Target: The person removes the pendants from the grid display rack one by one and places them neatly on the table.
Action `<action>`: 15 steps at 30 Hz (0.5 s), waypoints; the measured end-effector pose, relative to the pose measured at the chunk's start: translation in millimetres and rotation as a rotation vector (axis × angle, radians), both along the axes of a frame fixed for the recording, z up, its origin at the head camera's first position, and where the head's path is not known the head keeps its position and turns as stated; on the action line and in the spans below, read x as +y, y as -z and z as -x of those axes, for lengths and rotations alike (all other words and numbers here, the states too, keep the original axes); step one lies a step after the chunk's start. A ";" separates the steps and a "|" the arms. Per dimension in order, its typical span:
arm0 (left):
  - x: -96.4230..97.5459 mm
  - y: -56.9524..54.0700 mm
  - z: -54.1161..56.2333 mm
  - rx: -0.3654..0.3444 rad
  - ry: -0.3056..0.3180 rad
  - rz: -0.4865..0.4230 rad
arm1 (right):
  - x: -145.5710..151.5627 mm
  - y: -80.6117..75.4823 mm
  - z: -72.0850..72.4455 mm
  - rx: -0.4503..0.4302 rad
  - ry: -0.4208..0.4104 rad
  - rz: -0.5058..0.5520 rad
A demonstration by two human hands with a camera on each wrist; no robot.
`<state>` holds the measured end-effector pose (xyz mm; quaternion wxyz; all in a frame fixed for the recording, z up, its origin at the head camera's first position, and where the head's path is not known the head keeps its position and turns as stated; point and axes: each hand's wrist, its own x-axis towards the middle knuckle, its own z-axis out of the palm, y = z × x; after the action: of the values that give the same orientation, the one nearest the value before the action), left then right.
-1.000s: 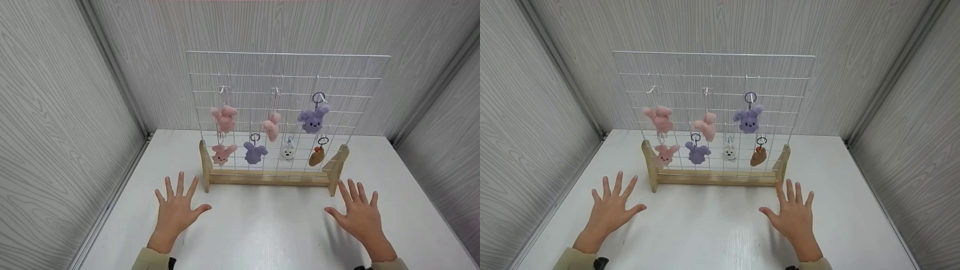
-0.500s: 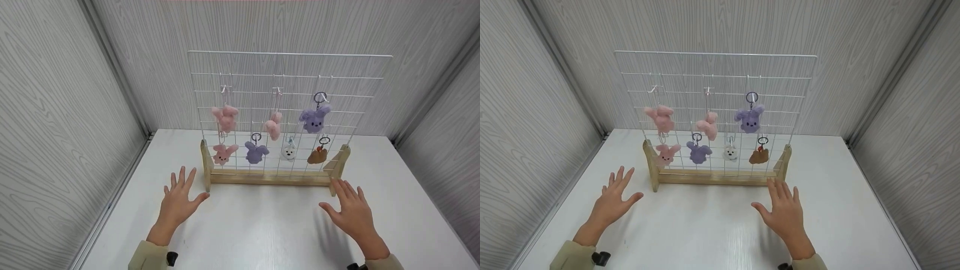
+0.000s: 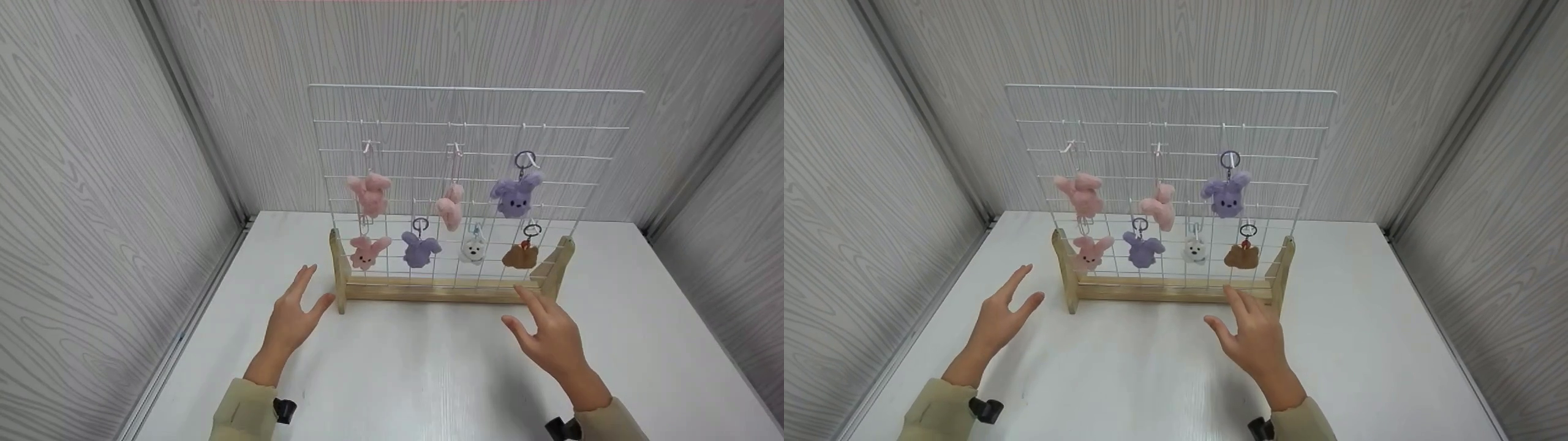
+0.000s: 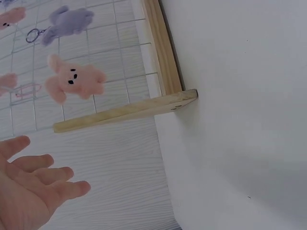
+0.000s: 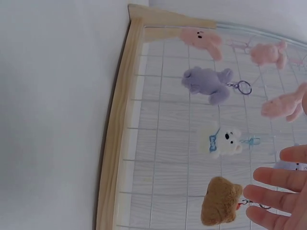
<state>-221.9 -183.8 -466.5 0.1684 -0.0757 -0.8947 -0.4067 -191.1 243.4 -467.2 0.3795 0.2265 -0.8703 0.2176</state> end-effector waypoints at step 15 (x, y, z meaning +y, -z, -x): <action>1.0 -7.9 20.4 -0.009 0.030 -0.302 | -48.9 -25.0 14.3 -0.025 -0.151 0.085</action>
<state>-242.3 -182.8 -458.6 0.1677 -0.0611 -0.8230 -0.5393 -205.5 194.5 -442.2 0.3602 0.2727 -0.8454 0.2851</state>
